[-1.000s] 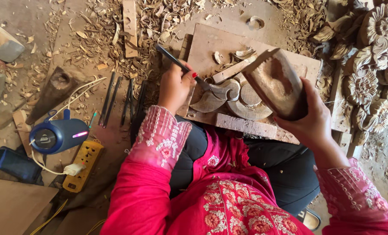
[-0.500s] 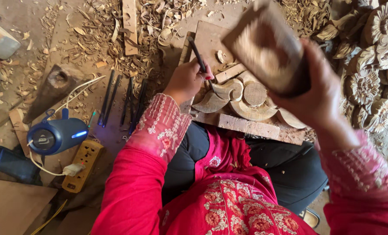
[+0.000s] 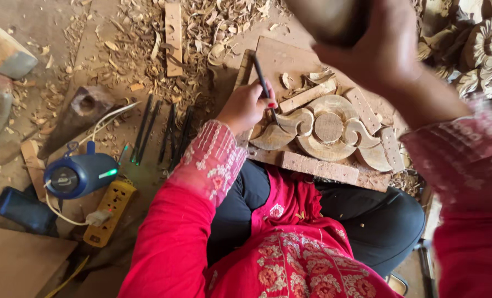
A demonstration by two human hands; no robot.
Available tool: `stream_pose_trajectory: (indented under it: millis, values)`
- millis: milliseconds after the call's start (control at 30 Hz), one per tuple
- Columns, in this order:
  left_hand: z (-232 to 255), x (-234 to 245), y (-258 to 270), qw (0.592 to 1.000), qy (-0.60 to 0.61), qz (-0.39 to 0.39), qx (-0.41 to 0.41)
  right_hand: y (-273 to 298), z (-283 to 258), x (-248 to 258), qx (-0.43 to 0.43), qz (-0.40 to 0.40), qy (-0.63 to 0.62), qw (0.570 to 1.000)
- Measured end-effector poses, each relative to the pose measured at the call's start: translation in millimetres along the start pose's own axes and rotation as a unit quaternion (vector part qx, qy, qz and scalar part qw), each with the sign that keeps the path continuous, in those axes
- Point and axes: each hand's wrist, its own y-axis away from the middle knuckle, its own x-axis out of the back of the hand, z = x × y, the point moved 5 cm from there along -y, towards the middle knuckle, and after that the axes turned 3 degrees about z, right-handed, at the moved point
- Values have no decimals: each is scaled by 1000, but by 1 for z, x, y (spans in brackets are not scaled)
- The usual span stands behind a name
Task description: The person carves a decorative floral pattern into a rectangular wooden board using a chisel and a wooden mallet. They repeatedly strike the chisel to remove wood shavings and refine the design.
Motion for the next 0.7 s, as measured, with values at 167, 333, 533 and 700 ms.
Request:
stream_pose_trajectory:
  millis: [167,333,533,700]
  values:
    - [-16,-5,-6,999,-29,12,44,22,-1,1,1,-64,98,993]
    - [-19,58,67,953,-174,215,121,104,12,2,-128,23,-43,991]
    - [14,95,114,940,-40,324,100,227,29,-38,-358,-111,-96,922]
    - [44,70,100,946,-83,313,10,252,17,-52,-371,-102,-106,917]
